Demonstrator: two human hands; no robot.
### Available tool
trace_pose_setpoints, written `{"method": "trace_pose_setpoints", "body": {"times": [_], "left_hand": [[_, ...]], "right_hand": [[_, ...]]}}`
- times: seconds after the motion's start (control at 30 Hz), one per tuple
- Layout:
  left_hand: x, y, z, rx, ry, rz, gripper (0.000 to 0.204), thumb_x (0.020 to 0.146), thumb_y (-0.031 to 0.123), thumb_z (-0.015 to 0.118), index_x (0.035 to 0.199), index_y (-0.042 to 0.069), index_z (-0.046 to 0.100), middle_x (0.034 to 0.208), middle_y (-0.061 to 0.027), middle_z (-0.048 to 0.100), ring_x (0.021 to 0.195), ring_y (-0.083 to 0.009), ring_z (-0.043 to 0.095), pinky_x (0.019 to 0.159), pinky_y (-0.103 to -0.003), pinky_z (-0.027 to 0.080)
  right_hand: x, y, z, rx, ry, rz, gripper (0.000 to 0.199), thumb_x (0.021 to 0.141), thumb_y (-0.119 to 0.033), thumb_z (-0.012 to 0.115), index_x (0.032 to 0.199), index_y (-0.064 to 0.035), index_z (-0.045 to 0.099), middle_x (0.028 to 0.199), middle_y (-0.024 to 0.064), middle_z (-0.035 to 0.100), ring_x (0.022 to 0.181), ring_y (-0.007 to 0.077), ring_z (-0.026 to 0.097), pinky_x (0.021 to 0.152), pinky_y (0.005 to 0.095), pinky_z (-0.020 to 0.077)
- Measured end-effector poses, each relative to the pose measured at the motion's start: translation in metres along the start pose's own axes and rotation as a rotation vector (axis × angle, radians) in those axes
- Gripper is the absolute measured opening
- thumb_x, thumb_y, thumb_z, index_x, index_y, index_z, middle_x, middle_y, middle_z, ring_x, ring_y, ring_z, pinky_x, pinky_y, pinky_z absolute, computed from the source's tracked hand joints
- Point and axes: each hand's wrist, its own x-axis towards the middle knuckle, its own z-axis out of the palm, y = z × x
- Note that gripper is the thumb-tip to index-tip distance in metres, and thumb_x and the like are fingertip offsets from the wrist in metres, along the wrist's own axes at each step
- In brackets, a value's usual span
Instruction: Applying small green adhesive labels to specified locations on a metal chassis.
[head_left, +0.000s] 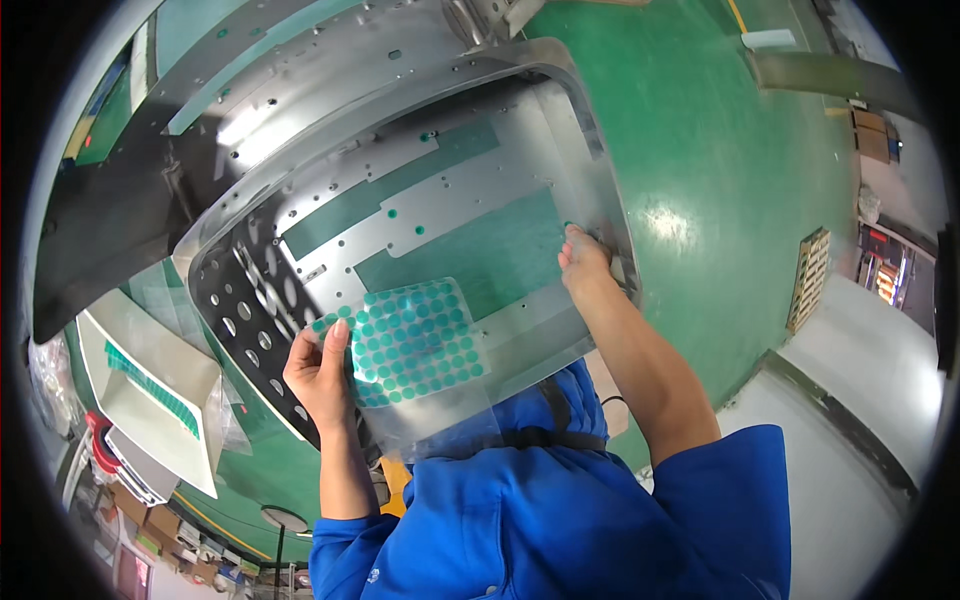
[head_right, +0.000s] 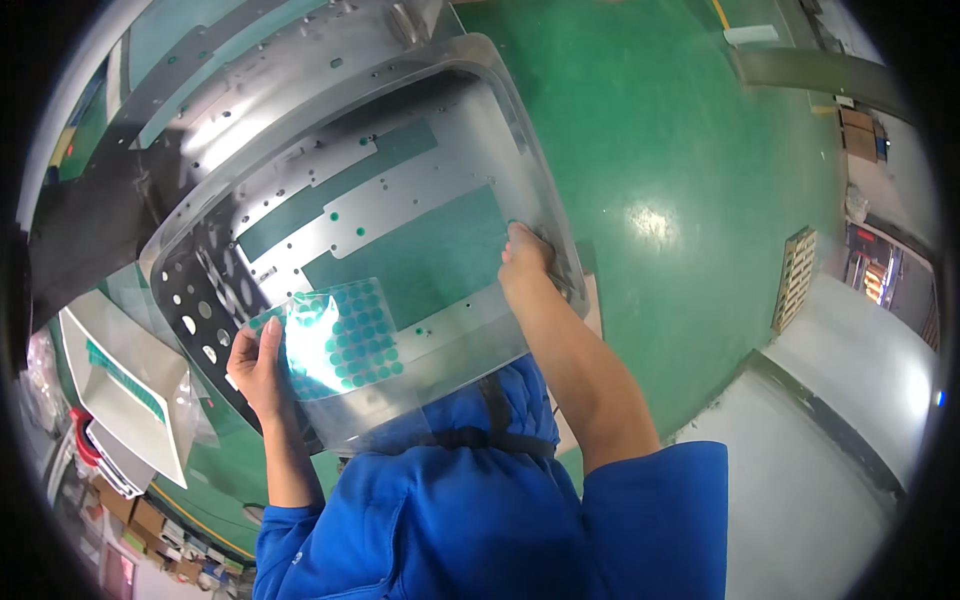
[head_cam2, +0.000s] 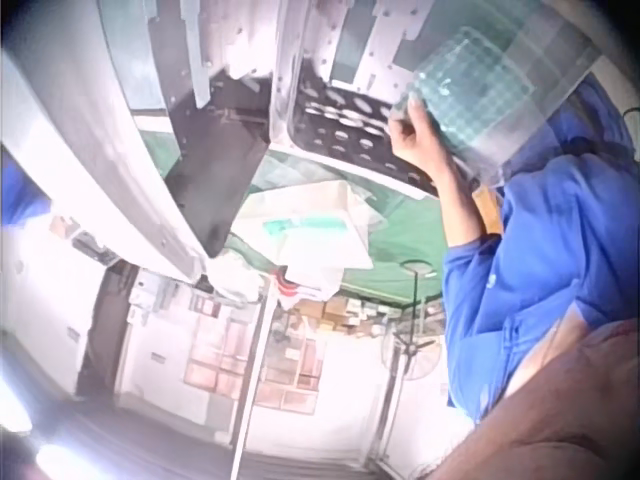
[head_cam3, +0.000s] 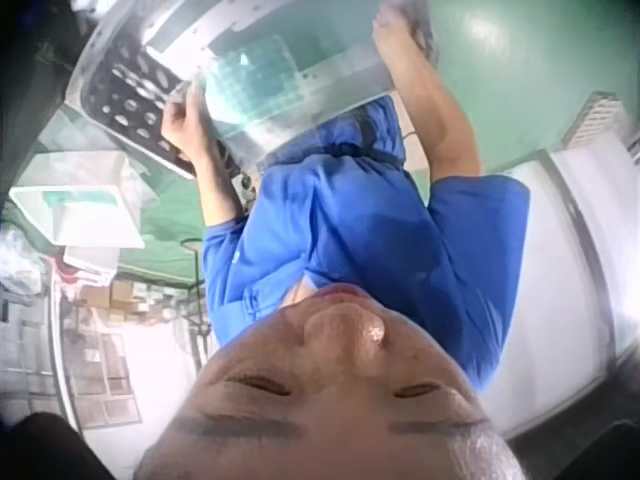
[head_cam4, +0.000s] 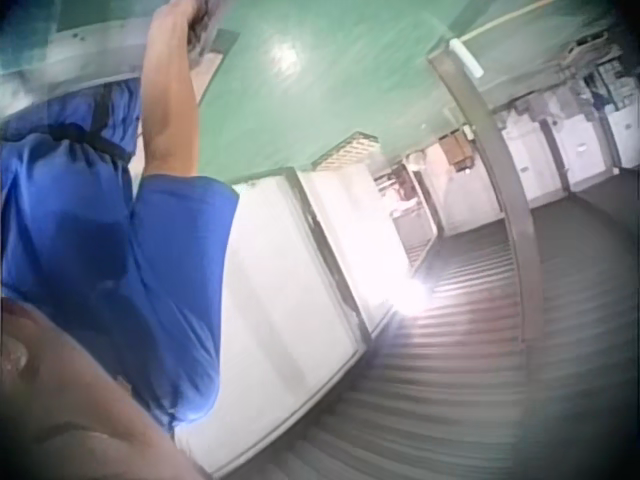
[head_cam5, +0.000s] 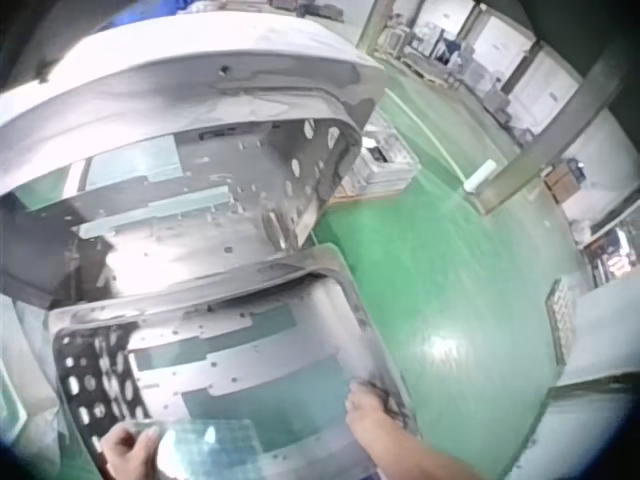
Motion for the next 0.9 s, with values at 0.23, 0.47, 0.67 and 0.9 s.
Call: {"method": "trace_pose_setpoints", "body": {"times": [0.23,0.47,0.67,0.9], "left_hand": [[0.007,-0.008,0.003,0.044,-0.008,-0.025,0.011,0.077,0.009,0.065,0.08,-0.001,0.061,0.069,-0.0003,0.06,0.059,-0.0027,0.049,0.055,-0.015,0.036],[0.009,-0.01,0.002,0.062,-0.03,-0.04,0.01,0.077,0.008,0.065,0.081,-0.001,0.061,0.07,0.0005,0.059,0.06,-0.0026,0.049,0.056,-0.015,0.037],[0.009,-0.01,0.004,0.045,-0.04,-0.026,0.01,0.078,0.007,0.064,0.082,-0.001,0.061,0.07,0.0002,0.059,0.06,-0.0028,0.049,0.056,-0.015,0.036],[0.008,-0.008,0.006,0.032,-0.031,-0.038,0.01,0.078,0.007,0.064,0.082,-0.001,0.061,0.071,-0.0003,0.06,0.061,-0.0034,0.049,0.057,-0.015,0.037]], "right_hand": [[-0.006,-0.003,-0.001,-0.026,-0.017,-0.001,0.023,0.075,-0.013,0.066,0.096,-0.0088,0.058,0.097,0.0031,0.052,0.087,0.0147,0.048,0.077,0.0272,0.0397],[-0.007,-0.003,0.002,-0.035,0.021,-0.004,0.02,0.074,-0.012,0.067,0.092,-0.0092,0.059,0.09,0.0026,0.054,0.08,0.0141,0.05,0.072,0.0263,0.041],[-0.008,-0.003,0.001,-0.036,0.008,-0.004,0.018,0.072,-0.012,0.068,0.088,-0.0102,0.058,0.086,0.0011,0.054,0.077,0.0131,0.05,0.069,0.0256,0.0413],[-0.005,-0.001,0.001,-0.047,-0.001,-0.017,0.016,0.072,-0.012,0.068,0.085,-0.0113,0.058,0.083,0.0001,0.054,0.073,0.0122,0.049,0.067,0.0249,0.0401]]}}
